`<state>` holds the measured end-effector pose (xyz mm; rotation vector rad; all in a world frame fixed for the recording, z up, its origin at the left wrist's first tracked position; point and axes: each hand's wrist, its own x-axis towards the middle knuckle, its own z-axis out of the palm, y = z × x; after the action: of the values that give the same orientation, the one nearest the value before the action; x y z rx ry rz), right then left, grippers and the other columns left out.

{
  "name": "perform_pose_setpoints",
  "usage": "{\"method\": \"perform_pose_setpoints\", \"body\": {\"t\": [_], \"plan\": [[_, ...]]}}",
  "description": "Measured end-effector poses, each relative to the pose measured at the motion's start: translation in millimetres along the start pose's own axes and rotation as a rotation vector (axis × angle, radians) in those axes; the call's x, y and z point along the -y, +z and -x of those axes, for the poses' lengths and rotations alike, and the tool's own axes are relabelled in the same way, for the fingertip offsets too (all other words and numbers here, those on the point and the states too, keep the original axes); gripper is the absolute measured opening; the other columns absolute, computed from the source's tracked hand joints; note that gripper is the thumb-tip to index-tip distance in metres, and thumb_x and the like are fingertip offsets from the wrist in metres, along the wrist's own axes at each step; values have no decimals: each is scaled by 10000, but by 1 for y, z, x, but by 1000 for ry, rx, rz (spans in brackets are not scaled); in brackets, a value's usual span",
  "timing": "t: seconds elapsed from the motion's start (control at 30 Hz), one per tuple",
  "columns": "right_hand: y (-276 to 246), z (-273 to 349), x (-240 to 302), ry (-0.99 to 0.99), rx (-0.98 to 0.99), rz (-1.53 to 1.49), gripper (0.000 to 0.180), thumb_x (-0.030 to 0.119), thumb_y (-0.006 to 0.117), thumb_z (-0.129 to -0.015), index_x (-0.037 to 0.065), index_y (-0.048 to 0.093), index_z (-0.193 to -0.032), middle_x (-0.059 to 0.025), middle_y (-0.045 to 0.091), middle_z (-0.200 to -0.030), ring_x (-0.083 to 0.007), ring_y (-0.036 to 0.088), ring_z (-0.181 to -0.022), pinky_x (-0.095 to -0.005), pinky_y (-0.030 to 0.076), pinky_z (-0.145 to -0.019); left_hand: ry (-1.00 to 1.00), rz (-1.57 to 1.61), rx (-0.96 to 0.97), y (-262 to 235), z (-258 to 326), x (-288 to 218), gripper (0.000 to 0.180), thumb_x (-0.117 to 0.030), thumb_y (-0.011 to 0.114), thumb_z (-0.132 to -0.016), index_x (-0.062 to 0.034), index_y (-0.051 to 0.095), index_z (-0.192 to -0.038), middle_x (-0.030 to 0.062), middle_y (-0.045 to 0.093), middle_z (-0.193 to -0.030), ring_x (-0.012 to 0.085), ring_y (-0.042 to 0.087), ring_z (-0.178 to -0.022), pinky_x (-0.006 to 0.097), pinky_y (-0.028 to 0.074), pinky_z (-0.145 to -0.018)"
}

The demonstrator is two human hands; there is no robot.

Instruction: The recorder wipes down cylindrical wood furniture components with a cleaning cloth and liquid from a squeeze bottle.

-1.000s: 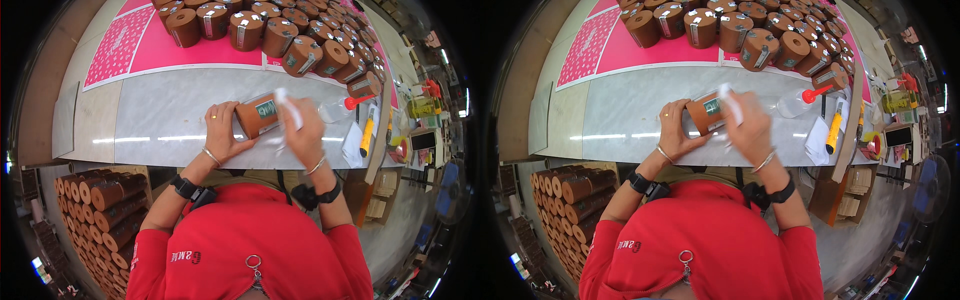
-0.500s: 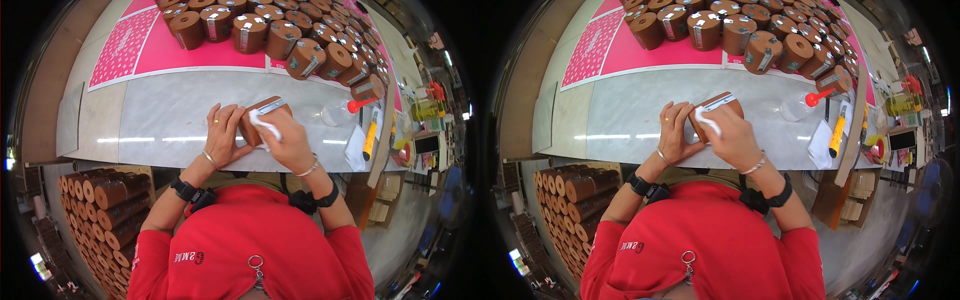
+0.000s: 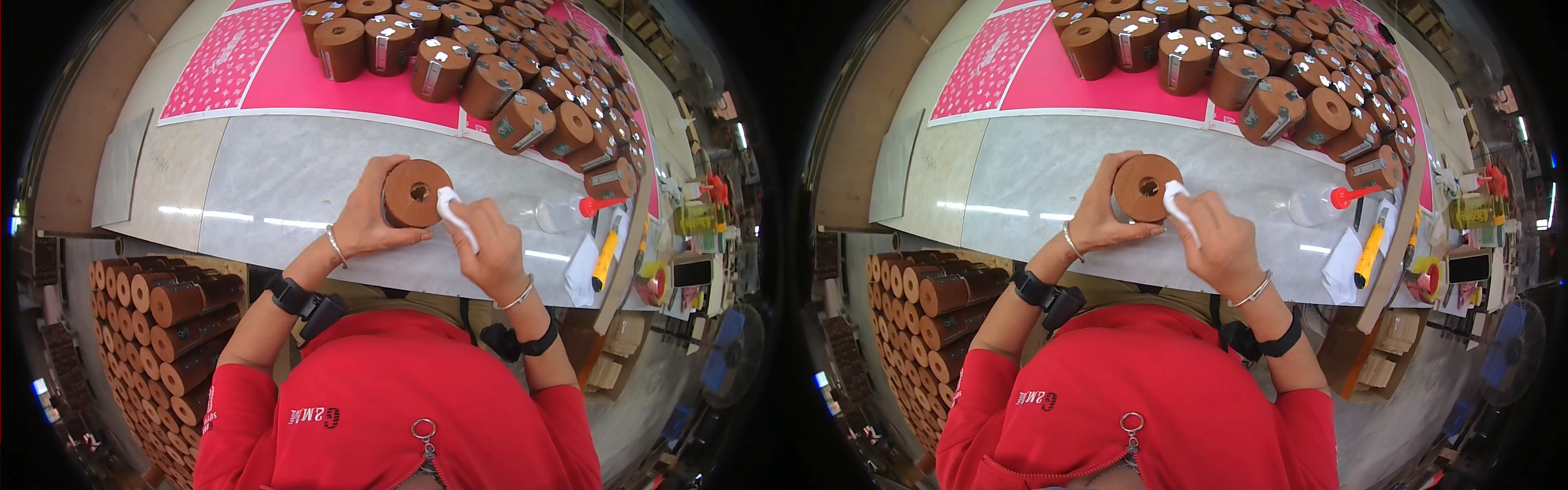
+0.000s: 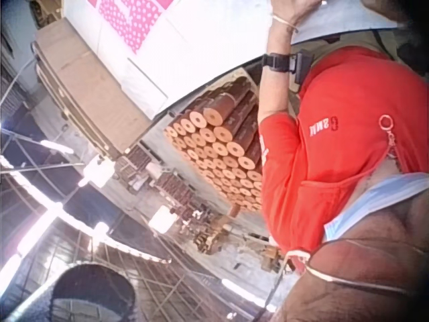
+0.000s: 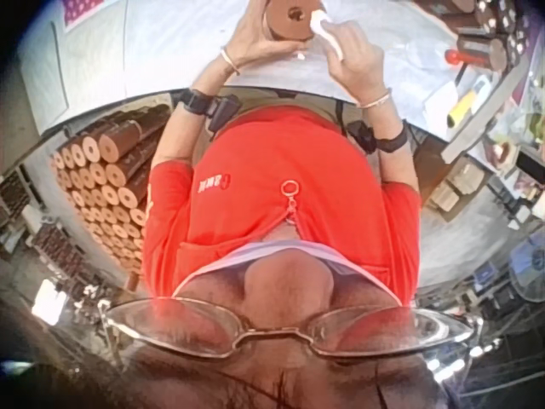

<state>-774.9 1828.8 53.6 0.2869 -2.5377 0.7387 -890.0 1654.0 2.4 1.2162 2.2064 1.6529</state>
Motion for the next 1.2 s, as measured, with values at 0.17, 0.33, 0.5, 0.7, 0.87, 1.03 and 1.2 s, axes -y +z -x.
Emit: {"method": "perform_pose_setpoints", "body": {"t": [0.17, 0.33, 0.5, 0.7, 0.87, 1.03, 1.2], "plan": [[24, -33, 21, -276, 85, 70, 320, 38, 586, -679, 37, 577, -998, -75, 537, -841, -215, 579, -649, -306, 452, -459, -99, 144, -18, 12, 10, 9, 935, -330, 861, -573, -29, 348, -1294, 120, 472, -1209, 235, 493, -1133, 348, 413, -945], [11, -42, -11, -177, 26, 159, 303, 34, 593, -684, 6, 561, -984, -83, 495, -799, -226, 562, -606, -301, 438, -444, -53, 78, -28, 14, 1, 0, 854, -301, 846, -586, -51, 386, -1260, 113, 515, -1164, 249, 538, -1077, 342, 443, -908], [21, -29, 19, -264, 85, 95, 314, 24, 574, -690, -2, 545, -1002, -86, 488, -797, -213, 557, -602, -313, 439, -454, -45, 108, -70, 18, 9, 13, 858, -280, 834, -541, -8, 408, -1235, 157, 476, -1140, 316, 497, -1051, 373, 414, -912], [19, -48, -18, -133, 44, 193, 288, 35, 603, -738, 13, 563, -1022, -115, 488, -789, -283, 538, -603, -354, 437, -484, -48, 148, -54, 15, 6, 8, 864, -280, 836, -537, -10, 405, -1235, 169, 476, -1142, 332, 495, -1058, 387, 414, -907], [12, -21, 17, -136, 170, 95, 303, 17, 636, -710, 25, 559, -1002, -129, 519, -816, -295, 562, -642, -361, 448, -503, 32, 40, -139, 18, 10, 14, 847, -283, 843, -558, -24, 407, -1236, 151, 487, -1148, 296, 516, -1048, 376, 427, -891], [25, -51, 0, -193, 79, 119, 250, 6, 580, -775, 14, 554, -1024, -114, 513, -830, -277, 562, -612, -349, 457, -495, 37, 65, -108, 21, 5, 12, 817, -284, 845, -583, -39, 414, -1233, 138, 493, -1131, 277, 524, -1050, 359, 430, -891], [16, -35, 1, -177, 85, 146, 243, 22, 611, -773, 23, 557, -1010, -116, 515, -814, -285, 570, -614, -350, 456, -493, 114, 8, -151, 18, 8, 9, 835, -342, 815, -545, -12, 410, -1197, 187, 485, -1094, 368, 478, -1004, 415, 400, -876]]}}
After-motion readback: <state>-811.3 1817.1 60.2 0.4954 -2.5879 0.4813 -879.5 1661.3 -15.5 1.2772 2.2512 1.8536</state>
